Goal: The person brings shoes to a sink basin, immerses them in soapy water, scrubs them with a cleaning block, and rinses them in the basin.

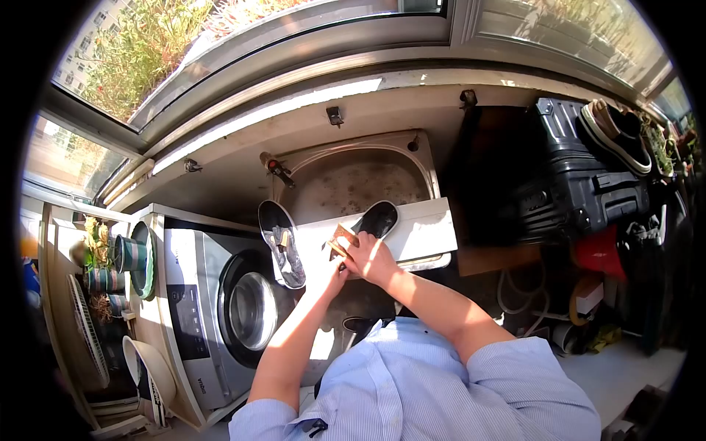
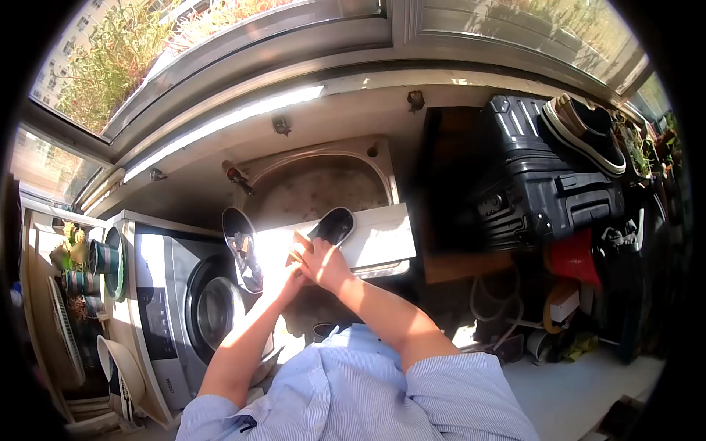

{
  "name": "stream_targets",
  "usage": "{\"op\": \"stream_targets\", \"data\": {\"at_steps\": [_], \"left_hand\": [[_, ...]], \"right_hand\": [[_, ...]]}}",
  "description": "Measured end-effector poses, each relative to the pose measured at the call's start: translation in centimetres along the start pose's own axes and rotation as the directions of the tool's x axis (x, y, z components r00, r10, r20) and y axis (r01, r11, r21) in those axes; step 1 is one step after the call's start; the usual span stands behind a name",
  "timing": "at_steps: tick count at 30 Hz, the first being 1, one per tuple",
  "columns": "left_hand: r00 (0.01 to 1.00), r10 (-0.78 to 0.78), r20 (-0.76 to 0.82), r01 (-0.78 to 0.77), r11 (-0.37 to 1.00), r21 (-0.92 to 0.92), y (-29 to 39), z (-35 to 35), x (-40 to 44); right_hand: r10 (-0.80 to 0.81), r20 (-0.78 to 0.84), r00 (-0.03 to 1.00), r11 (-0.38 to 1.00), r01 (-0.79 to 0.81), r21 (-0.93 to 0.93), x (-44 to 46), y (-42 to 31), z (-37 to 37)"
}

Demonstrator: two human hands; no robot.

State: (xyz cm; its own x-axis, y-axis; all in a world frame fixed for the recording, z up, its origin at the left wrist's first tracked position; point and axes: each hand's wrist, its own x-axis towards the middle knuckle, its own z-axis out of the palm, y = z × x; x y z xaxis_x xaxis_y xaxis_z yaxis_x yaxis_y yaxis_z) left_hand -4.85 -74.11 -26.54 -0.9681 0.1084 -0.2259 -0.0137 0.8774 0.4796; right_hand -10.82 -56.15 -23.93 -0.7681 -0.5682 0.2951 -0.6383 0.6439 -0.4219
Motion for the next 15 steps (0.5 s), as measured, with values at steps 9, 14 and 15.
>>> {"op": "stream_targets", "data": {"at_steps": [9, 14, 15], "left_hand": [[1.0, 0.004, -0.03, -0.001, 0.993, 0.12, -0.8, 0.5, 0.3], [0.992, 0.07, -0.103, -0.057, 0.99, 0.126, 2.9, -1.9, -0.4], [0.988, 0.082, -0.13, -0.065, 0.99, 0.129, 3.5, -2.1, -0.4]], "right_hand": [[-0.022, 0.084, 0.996, 0.987, 0.035, -0.155, 0.5, 0.2, -0.8], [0.034, -0.017, 0.999, 0.997, -0.036, -0.069, 0.9, 5.8, -4.4], [0.108, -0.059, 0.992, 0.982, -0.115, -0.148, 1.6, 7.2, -5.6]]}}
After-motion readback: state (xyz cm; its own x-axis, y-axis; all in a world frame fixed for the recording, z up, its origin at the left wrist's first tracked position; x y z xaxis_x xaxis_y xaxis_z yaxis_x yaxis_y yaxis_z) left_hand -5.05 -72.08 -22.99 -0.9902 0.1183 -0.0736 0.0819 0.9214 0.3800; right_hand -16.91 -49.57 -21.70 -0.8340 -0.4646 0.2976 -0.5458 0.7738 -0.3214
